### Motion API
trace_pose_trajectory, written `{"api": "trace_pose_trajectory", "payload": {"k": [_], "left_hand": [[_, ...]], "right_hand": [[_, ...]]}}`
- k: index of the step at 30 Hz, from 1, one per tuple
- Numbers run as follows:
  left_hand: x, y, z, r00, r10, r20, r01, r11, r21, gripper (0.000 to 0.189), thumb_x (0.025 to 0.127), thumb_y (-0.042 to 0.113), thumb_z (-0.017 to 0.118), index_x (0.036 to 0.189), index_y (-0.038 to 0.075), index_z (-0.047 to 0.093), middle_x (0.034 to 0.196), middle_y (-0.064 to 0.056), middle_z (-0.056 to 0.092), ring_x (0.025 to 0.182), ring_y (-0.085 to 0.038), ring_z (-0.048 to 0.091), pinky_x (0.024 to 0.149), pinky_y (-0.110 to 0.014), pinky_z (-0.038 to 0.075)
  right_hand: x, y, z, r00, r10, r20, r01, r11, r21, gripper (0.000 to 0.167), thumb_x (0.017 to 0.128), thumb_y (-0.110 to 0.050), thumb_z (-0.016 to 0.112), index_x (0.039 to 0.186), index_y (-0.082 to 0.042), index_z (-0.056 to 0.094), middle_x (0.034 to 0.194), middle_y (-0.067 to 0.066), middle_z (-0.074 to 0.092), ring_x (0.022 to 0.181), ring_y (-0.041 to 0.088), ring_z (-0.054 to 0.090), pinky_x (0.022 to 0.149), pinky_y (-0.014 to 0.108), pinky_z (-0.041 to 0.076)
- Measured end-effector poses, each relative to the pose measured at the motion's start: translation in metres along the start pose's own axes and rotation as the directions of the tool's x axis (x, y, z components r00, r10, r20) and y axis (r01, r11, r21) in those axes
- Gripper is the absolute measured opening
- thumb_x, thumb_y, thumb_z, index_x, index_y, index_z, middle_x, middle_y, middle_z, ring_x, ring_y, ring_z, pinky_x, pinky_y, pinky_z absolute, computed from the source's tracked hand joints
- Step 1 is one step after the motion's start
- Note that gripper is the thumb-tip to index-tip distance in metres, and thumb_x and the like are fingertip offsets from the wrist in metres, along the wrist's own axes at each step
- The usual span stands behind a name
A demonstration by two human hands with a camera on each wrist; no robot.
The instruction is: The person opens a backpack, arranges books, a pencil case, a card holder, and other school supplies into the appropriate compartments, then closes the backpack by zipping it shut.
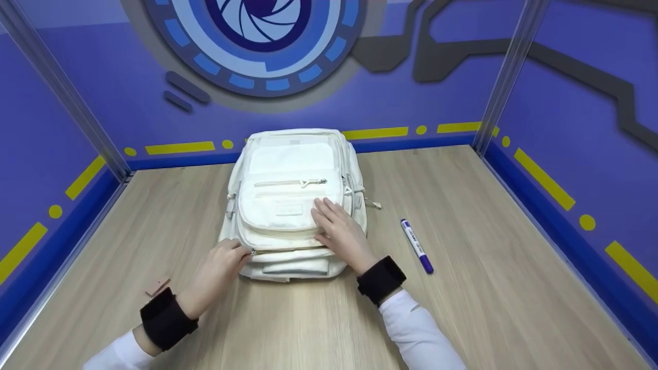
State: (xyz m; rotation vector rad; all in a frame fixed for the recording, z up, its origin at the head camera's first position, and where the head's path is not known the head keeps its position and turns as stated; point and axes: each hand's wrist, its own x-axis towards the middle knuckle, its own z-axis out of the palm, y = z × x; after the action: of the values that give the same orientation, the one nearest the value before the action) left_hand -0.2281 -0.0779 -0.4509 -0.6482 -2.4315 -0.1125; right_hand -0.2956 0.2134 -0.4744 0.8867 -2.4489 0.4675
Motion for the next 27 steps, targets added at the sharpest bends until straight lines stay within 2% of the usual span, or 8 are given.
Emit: {"api": "trace_pose_trajectory", "payload": {"k": [6, 17, 23, 27], "left_hand": [[0.009, 0.024, -0.001, 1.000, -0.009, 0.008, 0.009, 0.999, -0.046, 0.016, 0.080, -0.004, 0.075, 0.073, 0.008, 0.066, 0.072, -0.002, 0.059, 0.069, -0.017, 0.058, 0.049, -0.028, 0.051], [0.021, 0.059, 0.008, 1.000, -0.010, -0.014, 0.010, 1.000, 0.000, 0.017, 0.078, -0.005, 0.074, 0.073, 0.009, 0.067, 0.073, -0.002, 0.059, 0.069, -0.016, 0.056, 0.047, -0.027, 0.050], [0.026, 0.063, 0.013, 0.999, -0.019, 0.034, 0.021, 0.999, -0.033, 0.013, 0.081, 0.001, 0.075, 0.074, 0.010, 0.068, 0.074, -0.002, 0.062, 0.070, -0.017, 0.059, 0.050, -0.029, 0.052], [0.026, 0.059, 0.011, 0.995, -0.058, 0.084, 0.068, 0.990, -0.126, 0.012, 0.086, 0.011, 0.077, 0.075, 0.011, 0.072, 0.071, -0.001, 0.064, 0.068, -0.018, 0.062, 0.052, -0.030, 0.053]], "right_hand": [[0.000, -0.001, 0.000, 1.000, 0.012, -0.004, -0.012, 1.000, 0.012, 0.061, 0.085, -0.018, 0.083, 0.140, -0.002, 0.061, 0.152, 0.018, 0.055, 0.143, 0.040, 0.050, 0.118, 0.051, 0.042], [0.000, -0.001, -0.002, 0.999, 0.029, 0.018, -0.029, 1.000, 0.006, 0.061, 0.086, -0.017, 0.082, 0.140, -0.002, 0.060, 0.154, 0.019, 0.053, 0.144, 0.040, 0.049, 0.119, 0.052, 0.041], [0.001, -0.001, -0.001, 1.000, 0.026, 0.003, -0.026, 1.000, 0.005, 0.060, 0.085, -0.015, 0.082, 0.139, -0.001, 0.061, 0.153, 0.020, 0.054, 0.143, 0.041, 0.050, 0.118, 0.053, 0.042], [0.001, 0.000, 0.000, 1.000, 0.015, 0.001, -0.015, 1.000, -0.001, 0.060, 0.085, -0.016, 0.082, 0.139, -0.001, 0.061, 0.153, 0.019, 0.054, 0.143, 0.041, 0.050, 0.117, 0.052, 0.042]]}}
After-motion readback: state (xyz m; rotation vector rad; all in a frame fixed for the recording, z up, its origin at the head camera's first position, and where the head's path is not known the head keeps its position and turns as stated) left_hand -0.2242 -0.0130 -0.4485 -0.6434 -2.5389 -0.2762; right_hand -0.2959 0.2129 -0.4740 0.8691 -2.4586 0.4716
